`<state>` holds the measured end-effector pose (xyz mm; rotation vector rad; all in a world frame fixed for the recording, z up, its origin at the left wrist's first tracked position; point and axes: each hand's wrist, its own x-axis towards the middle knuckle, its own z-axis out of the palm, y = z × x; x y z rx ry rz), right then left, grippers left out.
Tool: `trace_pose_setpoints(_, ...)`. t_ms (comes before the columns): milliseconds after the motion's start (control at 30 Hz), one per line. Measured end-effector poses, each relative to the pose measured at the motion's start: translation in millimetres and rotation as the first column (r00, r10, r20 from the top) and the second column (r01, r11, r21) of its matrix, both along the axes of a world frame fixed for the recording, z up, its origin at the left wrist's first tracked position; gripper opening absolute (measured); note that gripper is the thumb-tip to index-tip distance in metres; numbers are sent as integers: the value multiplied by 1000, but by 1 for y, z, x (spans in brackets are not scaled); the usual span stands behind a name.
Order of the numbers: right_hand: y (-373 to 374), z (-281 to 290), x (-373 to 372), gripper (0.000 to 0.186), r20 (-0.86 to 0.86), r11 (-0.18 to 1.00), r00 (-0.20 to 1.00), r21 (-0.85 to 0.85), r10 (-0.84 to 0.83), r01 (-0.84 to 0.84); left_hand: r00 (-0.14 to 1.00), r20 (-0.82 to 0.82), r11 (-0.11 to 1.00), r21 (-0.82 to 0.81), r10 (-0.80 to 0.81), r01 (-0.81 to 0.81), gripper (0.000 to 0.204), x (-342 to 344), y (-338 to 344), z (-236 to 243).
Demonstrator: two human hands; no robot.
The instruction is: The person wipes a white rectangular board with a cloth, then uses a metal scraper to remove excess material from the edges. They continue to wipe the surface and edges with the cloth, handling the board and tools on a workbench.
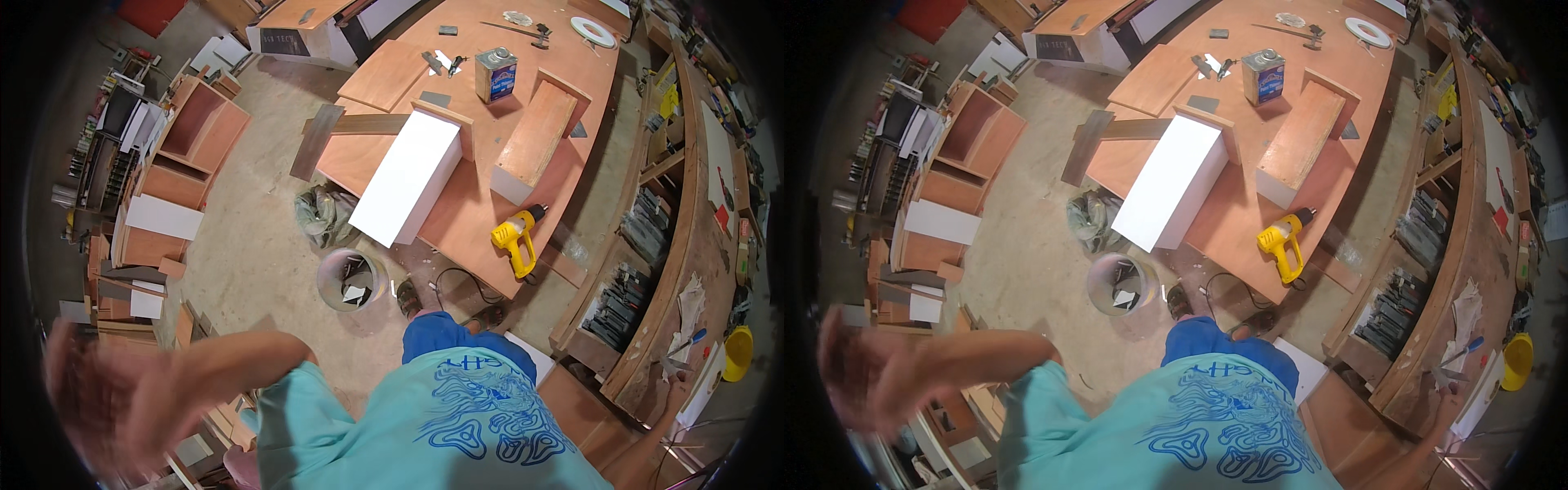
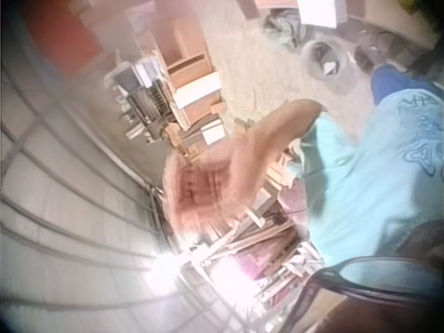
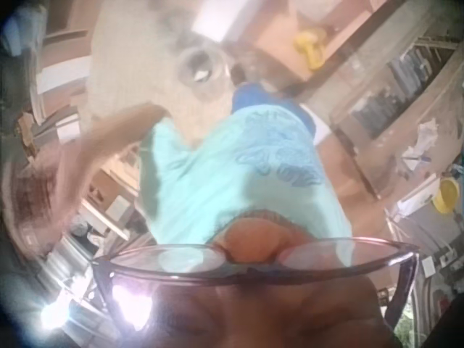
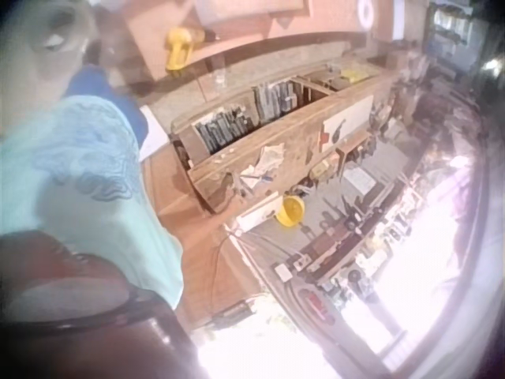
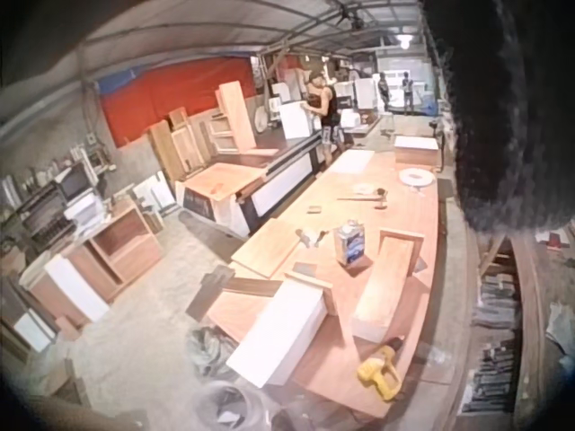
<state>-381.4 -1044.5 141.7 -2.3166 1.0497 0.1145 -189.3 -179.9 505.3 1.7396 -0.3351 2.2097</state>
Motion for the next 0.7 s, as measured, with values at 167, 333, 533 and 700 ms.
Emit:
trace_pose_setpoints(167,92,58,13,54,334,922,942,-370,17,114,467,-512,597,-801,-721,44,13,101,87,-269)
trace_pose_setpoints(333,232,123,37,58,471,905,871,-417,138,82,356,-111,-141,-779,-928,-611,43,90,112,-514)
trace_pose_setpoints(533,346,156,57,78,698,1000,716,-26,21,-3,500,350,-558,-746,-792,-362,28,87,88,-599)
trace_pose_setpoints(700,419,119,48,53,707,794,573,588,-414,-153,562,252,-533,-737,-788,-417,33,110,92,-578)
